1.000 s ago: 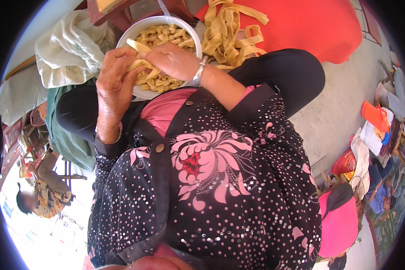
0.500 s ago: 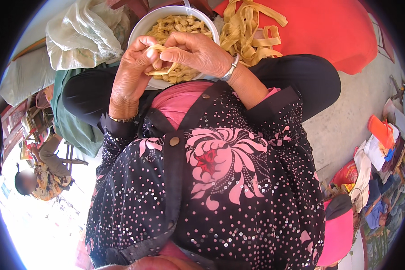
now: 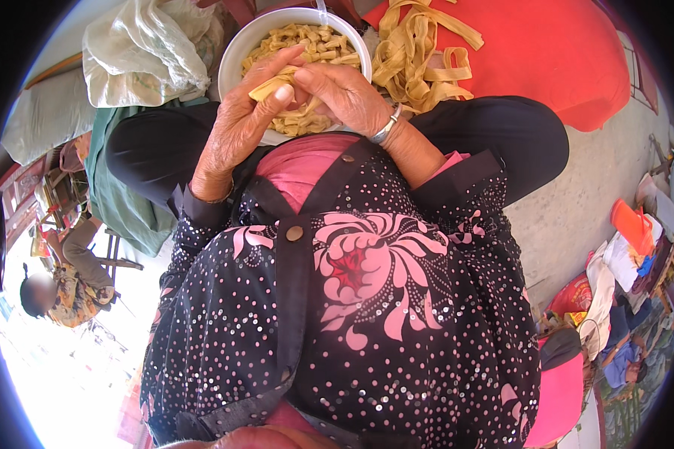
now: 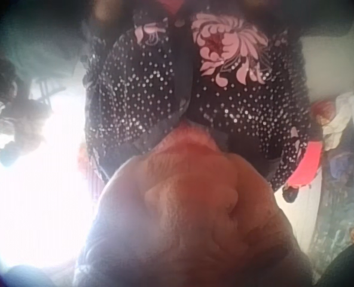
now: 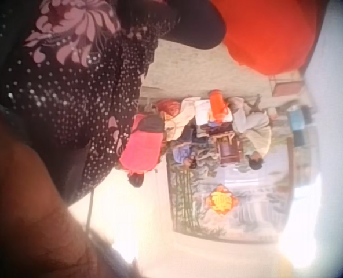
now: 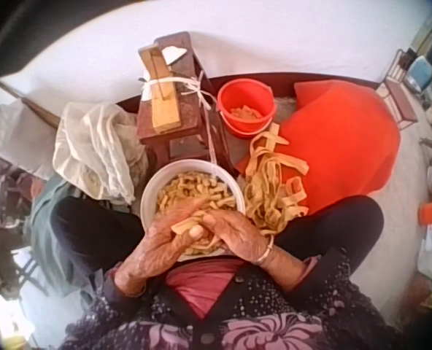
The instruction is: The person shapes yellow food strips by hand and by pressing them against a small wooden block, then places the finished pieces into a white bowl.
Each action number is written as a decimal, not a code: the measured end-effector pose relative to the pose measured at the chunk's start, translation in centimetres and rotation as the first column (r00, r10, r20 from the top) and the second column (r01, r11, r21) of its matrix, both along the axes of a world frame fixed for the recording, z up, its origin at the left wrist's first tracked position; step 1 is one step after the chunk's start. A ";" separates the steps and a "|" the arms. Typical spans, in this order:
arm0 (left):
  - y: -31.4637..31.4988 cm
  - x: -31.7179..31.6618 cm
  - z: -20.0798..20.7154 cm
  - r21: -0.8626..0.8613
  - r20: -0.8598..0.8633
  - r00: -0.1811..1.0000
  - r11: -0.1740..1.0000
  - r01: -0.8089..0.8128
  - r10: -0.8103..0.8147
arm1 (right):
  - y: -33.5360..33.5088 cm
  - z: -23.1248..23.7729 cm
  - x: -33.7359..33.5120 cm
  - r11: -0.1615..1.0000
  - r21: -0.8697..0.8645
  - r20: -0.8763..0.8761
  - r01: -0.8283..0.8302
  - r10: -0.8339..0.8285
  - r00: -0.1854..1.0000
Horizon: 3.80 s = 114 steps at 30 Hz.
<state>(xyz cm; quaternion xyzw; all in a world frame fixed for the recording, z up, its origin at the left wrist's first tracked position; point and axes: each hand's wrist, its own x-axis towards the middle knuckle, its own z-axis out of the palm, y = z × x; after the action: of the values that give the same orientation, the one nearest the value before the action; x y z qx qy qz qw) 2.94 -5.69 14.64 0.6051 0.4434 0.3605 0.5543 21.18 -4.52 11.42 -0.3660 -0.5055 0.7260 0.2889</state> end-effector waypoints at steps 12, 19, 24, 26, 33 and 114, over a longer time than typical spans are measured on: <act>-0.3 -0.8 -1.1 -0.575 0.609 0.777 0.763 0.294 0.160 | -0.7 -1.6 -1.0 0.975 0.001 -0.016 0.222 -0.221 0.975; -0.4 -0.7 -2.7 -0.536 0.795 0.569 0.681 0.499 0.209 | -0.2 -3.4 -0.4 0.975 0.034 -0.010 0.222 -0.222 0.975; -0.4 -0.6 -3.5 -0.572 0.797 0.541 0.626 0.530 0.270 | -0.4 -2.8 -0.1 0.961 0.123 0.153 0.247 -0.265 0.952; -0.4 -0.8 -3.8 -0.563 0.810 0.510 0.628 0.537 0.290 | -0.5 -2.9 0.6 0.944 0.148 0.204 0.295 -0.321 0.925; -0.1 -2.9 -3.3 -0.572 0.798 0.478 0.712 0.407 0.368 | -0.2 -3.6 4.0 0.858 0.214 0.124 0.466 -0.498 0.858; 2.1 -3.8 -2.3 -0.532 -0.274 0.962 0.834 -0.144 -0.010 | 6.6 5.6 -2.6 0.822 0.569 0.172 0.023 -0.146 0.974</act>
<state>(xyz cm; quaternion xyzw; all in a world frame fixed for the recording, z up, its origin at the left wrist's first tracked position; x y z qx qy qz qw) -0.86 -3.59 12.30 0.4480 0.6191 0.1537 0.6264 18.58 2.05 17.04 -0.3603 -0.7076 0.4887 0.3615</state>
